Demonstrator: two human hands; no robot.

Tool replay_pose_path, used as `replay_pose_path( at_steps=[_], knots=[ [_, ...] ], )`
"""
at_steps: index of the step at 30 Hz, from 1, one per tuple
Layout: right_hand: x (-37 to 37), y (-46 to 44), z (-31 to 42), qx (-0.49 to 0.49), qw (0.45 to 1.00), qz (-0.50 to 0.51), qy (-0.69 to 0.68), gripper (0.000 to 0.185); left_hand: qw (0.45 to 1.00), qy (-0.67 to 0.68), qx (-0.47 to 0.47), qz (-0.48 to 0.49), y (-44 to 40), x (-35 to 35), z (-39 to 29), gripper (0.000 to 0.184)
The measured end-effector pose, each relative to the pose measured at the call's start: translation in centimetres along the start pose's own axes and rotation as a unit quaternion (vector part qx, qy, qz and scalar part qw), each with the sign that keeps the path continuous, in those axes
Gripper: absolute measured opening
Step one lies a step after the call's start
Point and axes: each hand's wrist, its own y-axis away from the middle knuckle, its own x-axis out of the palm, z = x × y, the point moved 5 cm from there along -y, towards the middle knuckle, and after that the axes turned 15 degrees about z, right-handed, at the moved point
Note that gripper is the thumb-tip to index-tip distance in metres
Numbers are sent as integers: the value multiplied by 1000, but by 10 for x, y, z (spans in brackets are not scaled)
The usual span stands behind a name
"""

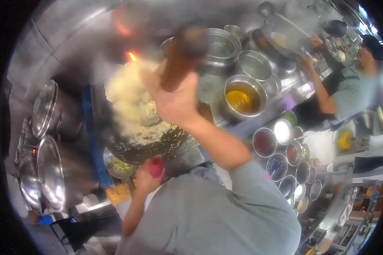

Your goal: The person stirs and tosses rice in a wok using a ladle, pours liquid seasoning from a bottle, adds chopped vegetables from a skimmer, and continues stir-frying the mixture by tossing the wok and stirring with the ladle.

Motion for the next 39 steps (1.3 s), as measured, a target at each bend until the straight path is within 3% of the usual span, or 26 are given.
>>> replay_pose_path(
  at_steps=[1, 3, 4, 7, 9, 10, 12, 14, 16, 17, 18, 19, 20, 21, 24, 25, 27, 28, 30, 32, 34, 35, 37, 39],
  knots=[
    [1, -6, 25, 4, 998, 17, -63, 31, 997, 67, 26, -5, 15, -18, -20, 40],
    [3, -1, 28, 13, 990, -3, -142, 32, 975, 214, -67, 6, -16, -37, 6, 39],
    [7, 4, 9, 8, 986, -42, -159, 33, 984, 170, -55, -13, -26, -24, 19, 39],
    [-19, 58, -137, 56, 992, -101, 52, 36, 997, -63, -22, -47, -50, 35, 40, 39],
    [-18, 28, -74, 22, 996, -91, 0, 36, 996, -74, 51, -26, -26, 62, 66, 42],
    [-19, 18, -45, 18, 992, -76, -101, 36, 994, -79, 66, -35, -36, 46, 63, 43],
    [-23, 3, -17, -11, 998, -26, -54, 33, 993, -74, 77, -40, -32, 24, 50, 46],
    [-16, -24, 1, 52, 996, -62, -34, 33, 994, -76, 44, -60, -43, 16, 58, 49],
    [-8, -56, 17, -16, 1000, 4, -5, 32, 997, -68, -3, -30, -77, -4, 59, 47],
    [0, -71, 36, -16, 998, -57, -19, 30, 996, -55, 55, -51, -86, -13, 57, 47],
    [-9, -84, 47, -73, 997, 23, -30, 30, 998, -49, 36, -30, -94, -14, 61, 47],
    [-11, -103, 63, -57, 978, 149, -132, 31, 999, -44, 16, -4, -100, -10, 66, 47],
    [5, -108, 89, -46, 981, 137, -127, 31, 999, -40, 1, 16, -105, -8, 69, 46],
    [6, -113, 104, -60, 968, 204, -135, 31, 998, -62, 25, -13, -104, -8, 69, 45],
    [3, -94, 42, -62, 963, 179, -192, 29, 988, -99, 80, -92, -86, -2, 58, 43],
    [-6, -74, -14, -38, 977, 6, -207, 29, 984, -91, 87, -122, -73, -2, 50, 43],
    [-1, -32, -143, 16, 997, -27, -68, 21, 980, -36, 93, -174, -40, -2, 36, 42],
    [5, -23, -180, 50, 992, -43, -107, 20, 976, 12, 89, -197, -20, 2, 31, 42],
    [19, -65, -155, 88, 993, -25, -81, 20, 943, 304, -60, -123, 18, 44, 64, 40],
    [24, -97, -113, 83, 993, -32, -78, 21, 959, 213, -47, -182, 59, 52, 75, 36],
    [21, -87, -73, 62, 991, -43, -108, 23, 929, 301, -109, -187, 88, 50, 77, 35],
    [18, -82, -71, -71, 996, 30, -36, 21, 910, 342, -136, -192, 93, 46, 78, 35],
    [28, -45, -168, -36, 996, -43, -70, 18, 907, 345, -162, -178, 91, 40, 79, 33],
    [37, -60, -189, 19, 998, -45, -48, 16, 924, 303, -183, -144, 85, 35, 75, 34]
  ],
)
